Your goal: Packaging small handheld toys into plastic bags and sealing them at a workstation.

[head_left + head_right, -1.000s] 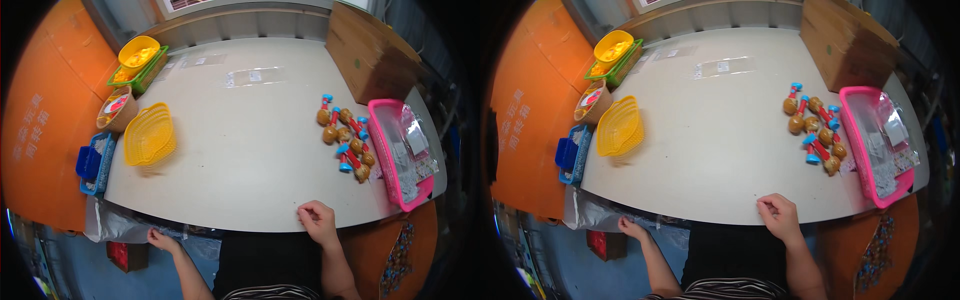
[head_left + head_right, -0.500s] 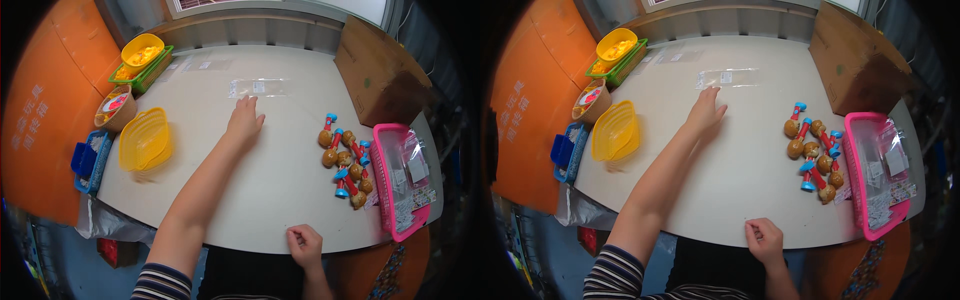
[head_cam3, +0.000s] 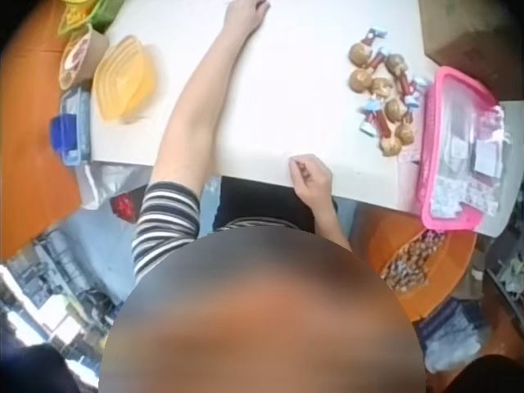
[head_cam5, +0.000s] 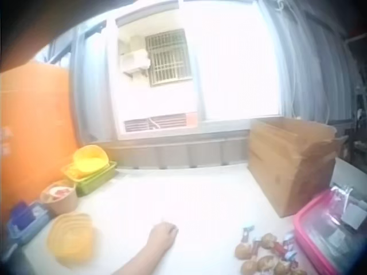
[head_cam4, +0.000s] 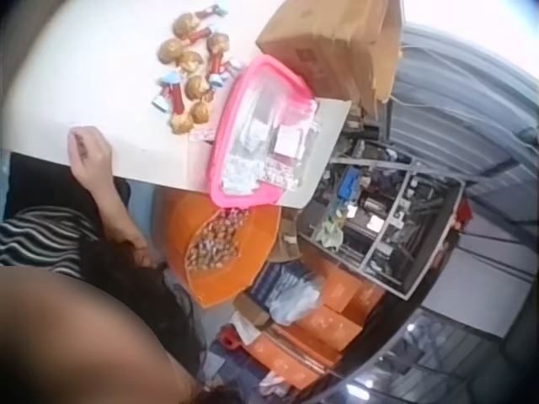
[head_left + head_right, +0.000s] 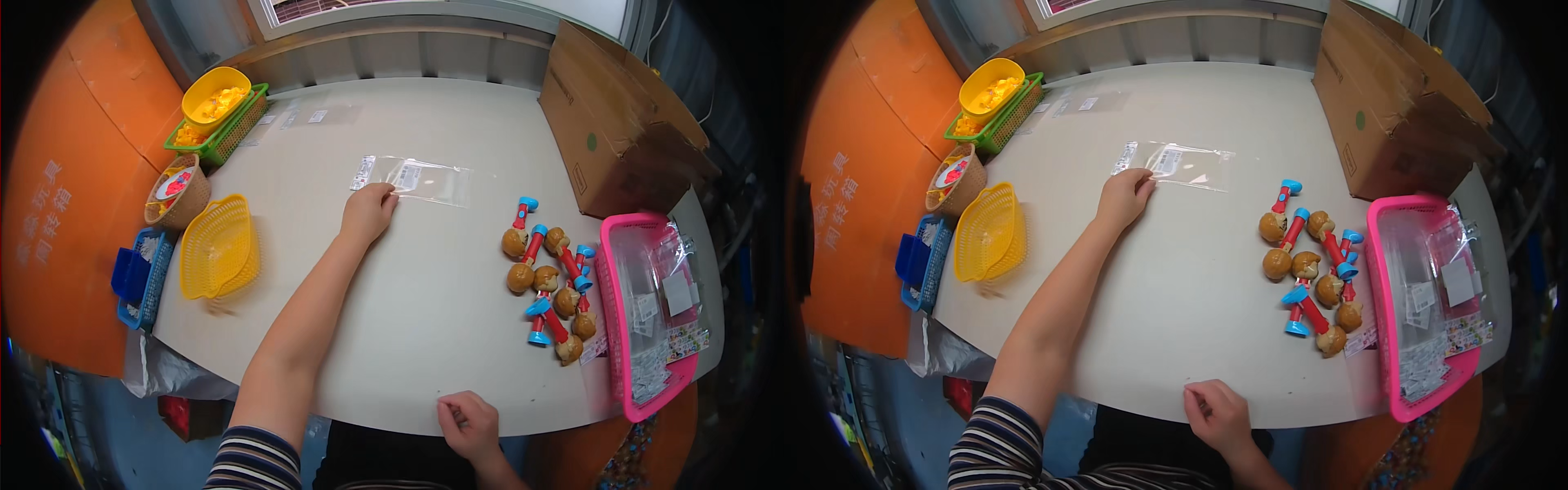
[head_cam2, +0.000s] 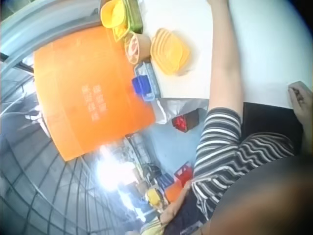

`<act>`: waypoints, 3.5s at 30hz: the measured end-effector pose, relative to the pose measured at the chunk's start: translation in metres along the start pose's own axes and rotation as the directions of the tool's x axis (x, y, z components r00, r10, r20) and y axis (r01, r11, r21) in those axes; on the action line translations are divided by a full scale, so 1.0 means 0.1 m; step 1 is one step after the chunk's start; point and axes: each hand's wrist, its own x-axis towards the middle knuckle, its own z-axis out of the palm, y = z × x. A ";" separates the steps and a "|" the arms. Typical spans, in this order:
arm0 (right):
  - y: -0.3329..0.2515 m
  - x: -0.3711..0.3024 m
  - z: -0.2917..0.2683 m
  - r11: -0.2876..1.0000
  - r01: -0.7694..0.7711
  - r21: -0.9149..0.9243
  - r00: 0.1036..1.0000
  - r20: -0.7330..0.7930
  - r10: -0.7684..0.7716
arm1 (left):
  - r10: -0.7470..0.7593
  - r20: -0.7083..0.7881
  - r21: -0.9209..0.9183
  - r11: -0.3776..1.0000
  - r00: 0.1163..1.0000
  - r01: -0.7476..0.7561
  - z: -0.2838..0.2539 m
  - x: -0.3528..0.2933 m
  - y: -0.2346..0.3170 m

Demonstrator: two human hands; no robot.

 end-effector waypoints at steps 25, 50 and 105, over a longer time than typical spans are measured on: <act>-0.15 0.50 0.19 0.866 -0.108 -0.489 0.993 -0.012 0.117 | -0.128 0.017 -0.430 0.894 0.992 0.123 -0.41 -2.18 0.96; 0.03 0.19 0.03 0.787 -0.444 0.428 0.894 0.266 0.360 | 0.221 -0.108 -0.240 0.940 0.969 -0.241 -0.54 -3.06 1.28; -0.19 -0.31 -0.06 0.872 -0.405 0.275 0.909 0.223 0.352 | -0.073 -0.064 -0.048 0.996 0.995 0.070 -0.17 -2.91 1.56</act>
